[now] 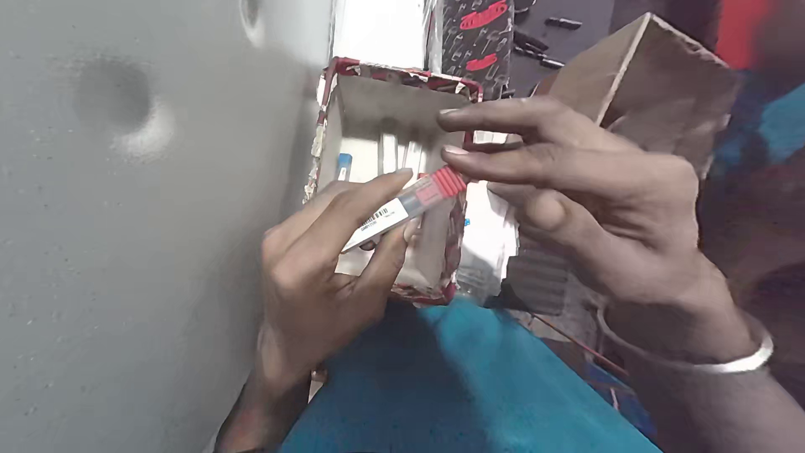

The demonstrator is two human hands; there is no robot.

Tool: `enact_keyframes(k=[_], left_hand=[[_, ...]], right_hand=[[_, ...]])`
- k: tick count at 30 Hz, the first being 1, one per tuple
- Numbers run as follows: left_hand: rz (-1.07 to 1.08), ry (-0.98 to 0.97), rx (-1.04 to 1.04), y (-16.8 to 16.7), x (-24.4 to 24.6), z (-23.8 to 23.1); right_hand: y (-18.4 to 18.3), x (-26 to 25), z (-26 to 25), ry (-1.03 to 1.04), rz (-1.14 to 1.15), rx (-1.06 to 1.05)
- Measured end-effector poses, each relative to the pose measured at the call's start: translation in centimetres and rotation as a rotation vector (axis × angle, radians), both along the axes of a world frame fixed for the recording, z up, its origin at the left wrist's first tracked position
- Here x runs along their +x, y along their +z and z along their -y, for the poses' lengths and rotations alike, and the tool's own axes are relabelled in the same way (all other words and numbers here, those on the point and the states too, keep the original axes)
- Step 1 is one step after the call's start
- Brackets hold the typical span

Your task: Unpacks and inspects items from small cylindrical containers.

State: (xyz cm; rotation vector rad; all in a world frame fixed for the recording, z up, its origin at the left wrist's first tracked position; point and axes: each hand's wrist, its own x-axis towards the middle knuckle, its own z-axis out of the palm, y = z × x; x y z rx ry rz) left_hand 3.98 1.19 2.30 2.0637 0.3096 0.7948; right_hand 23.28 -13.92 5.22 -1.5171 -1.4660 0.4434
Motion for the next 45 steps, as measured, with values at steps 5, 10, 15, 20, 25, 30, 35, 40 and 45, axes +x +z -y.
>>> enact_keyframes(k=[5,10,15,20,25,30,35,40,45], left_hand=[[-0.114,0.206,0.129,-0.5,0.4,-0.4],[-0.086,0.232,0.136,-0.9,0.6,-0.1],[-0.072,0.22,0.1,-1.0,0.5,-0.2],[-0.069,0.223,0.069,-1.0,0.4,-0.1],[-0.046,0.197,0.045,-1.0,0.5,-0.2],[-0.025,0.169,0.012,-1.2,0.3,-0.3],[-0.008,0.157,-0.006,-1.4,0.1,-0.3],[0.01,0.136,-0.028,-1.3,0.0,-0.5],[0.02,0.16,-0.07,-1.2,-0.2,-0.3]], right_hand=[[-0.3,2.2,-4.2,0.038,0.548,-0.401],[-2.1,-0.3,-8.2,0.14,0.944,-0.921],[-3.4,-1.1,-11.4,0.173,0.953,-1.185],[-1.7,0.3,-11.4,0.242,0.831,-1.195],[-1.5,-2.0,-9.2,0.316,0.892,-1.212],[-3.6,-3.6,-8.6,0.328,0.905,-1.185],[-4.0,-3.6,-8.5,0.346,0.805,-1.098],[-1.4,-2.4,-9.5,0.506,0.616,-1.177],[2.2,2.3,-6.8,0.385,0.522,-0.692]])
